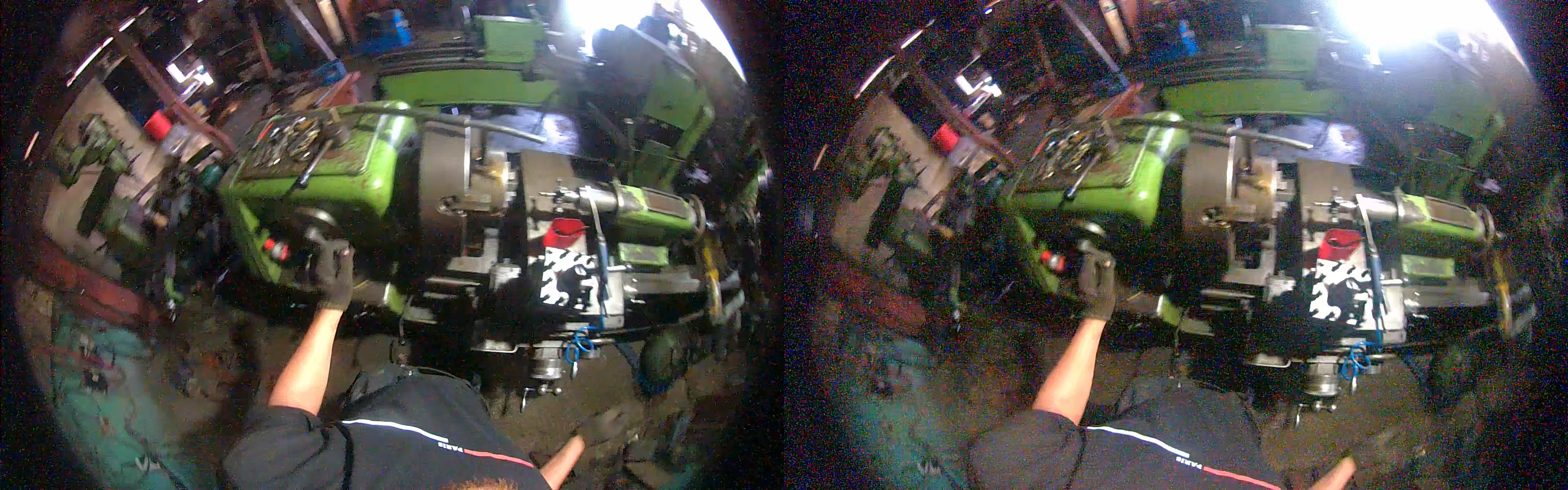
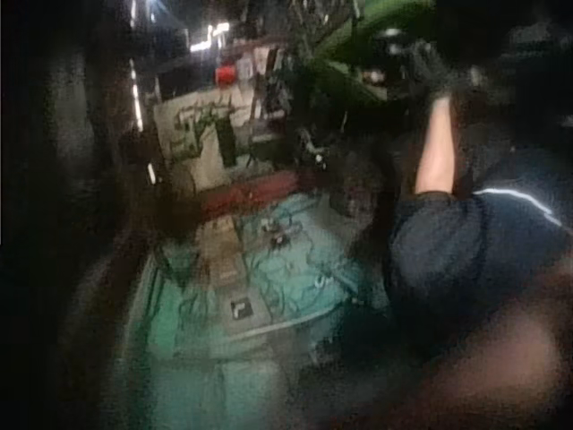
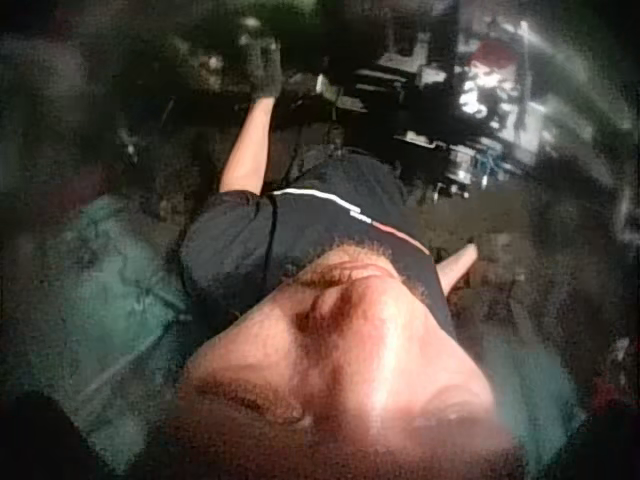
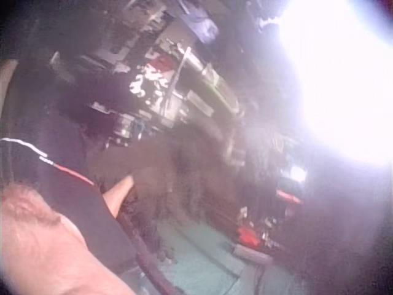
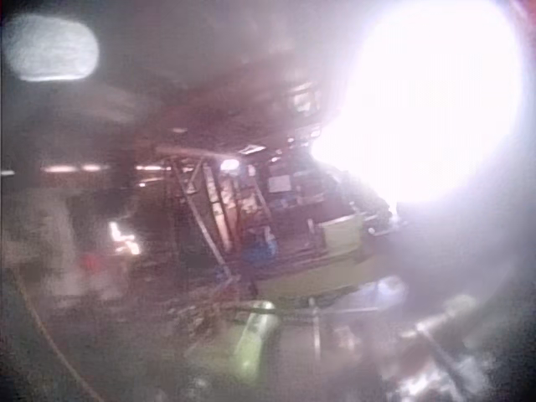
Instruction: The person operates a green metal lathe, using a long metal bar to repeatedly tighten or adjust a component on the machine's chuck. The person wears gloves and maintains a consistent rhythm of pushing and pulling the bar against the machine part.
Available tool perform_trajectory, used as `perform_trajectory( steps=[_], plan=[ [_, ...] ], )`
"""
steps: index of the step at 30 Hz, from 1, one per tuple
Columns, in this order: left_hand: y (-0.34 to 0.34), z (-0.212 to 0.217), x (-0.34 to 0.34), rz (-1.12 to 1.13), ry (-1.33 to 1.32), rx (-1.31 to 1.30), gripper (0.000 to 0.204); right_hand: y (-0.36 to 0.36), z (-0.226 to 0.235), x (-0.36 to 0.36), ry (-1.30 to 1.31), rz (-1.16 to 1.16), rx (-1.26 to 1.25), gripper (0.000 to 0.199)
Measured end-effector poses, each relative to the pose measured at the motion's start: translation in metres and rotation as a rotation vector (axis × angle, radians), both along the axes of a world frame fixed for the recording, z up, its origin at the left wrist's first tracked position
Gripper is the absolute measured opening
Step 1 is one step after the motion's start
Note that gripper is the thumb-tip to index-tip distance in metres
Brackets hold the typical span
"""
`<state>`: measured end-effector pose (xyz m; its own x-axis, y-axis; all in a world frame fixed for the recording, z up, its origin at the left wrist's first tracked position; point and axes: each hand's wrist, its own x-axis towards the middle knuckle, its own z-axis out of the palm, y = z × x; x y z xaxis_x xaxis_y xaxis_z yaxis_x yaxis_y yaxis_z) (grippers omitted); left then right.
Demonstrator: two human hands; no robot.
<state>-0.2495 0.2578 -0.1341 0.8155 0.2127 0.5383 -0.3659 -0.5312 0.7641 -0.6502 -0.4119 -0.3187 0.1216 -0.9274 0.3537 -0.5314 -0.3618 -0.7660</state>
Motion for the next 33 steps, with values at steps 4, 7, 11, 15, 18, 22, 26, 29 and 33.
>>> perform_trajectory(
  steps=[4,7,11,15,18,22,26,29,33],
  plan=[
    [0.095,-0.058,-0.120,0.389,0.202,-0.007,0.014,0.004,0.162,0.189,-0.430,0.599,-0.098,0.048],
    [0.116,-0.051,-0.186,0.624,0.228,-0.082,0.016,0.022,0.183,0.284,-0.408,1.008,-0.299,0.046],
    [0.148,-0.049,-0.247,0.805,0.199,-0.270,0.024,0.184,0.209,0.389,-0.495,1.376,0.002,0.044],
    [0.206,-0.080,-0.313,1.040,0.360,-0.243,0.025,0.363,0.215,0.422,-0.304,1.651,-0.242,0.036],
    [0.256,-0.094,-0.360,1.005,0.166,-0.350,0.025,0.496,0.218,0.395,-0.207,1.892,0.154,0.040],
    [0.314,-0.105,-0.411,1.126,0.233,-0.440,0.025,0.615,0.197,0.392,-0.126,2.083,-0.134,0.060],
    [0.351,-0.094,-0.445,1.209,0.270,-0.532,0.025,0.735,0.215,0.377,-0.120,2.091,0.345,0.067],
    [0.366,-0.096,-0.461,1.287,0.296,-0.627,0.025,0.795,0.217,0.380,-0.059,2.186,0.447,0.063],
    [0.400,-0.109,-0.465,1.376,0.300,-0.734,0.026,0.883,0.199,0.400,-0.025,2.375,0.336,0.043]
  ],
)
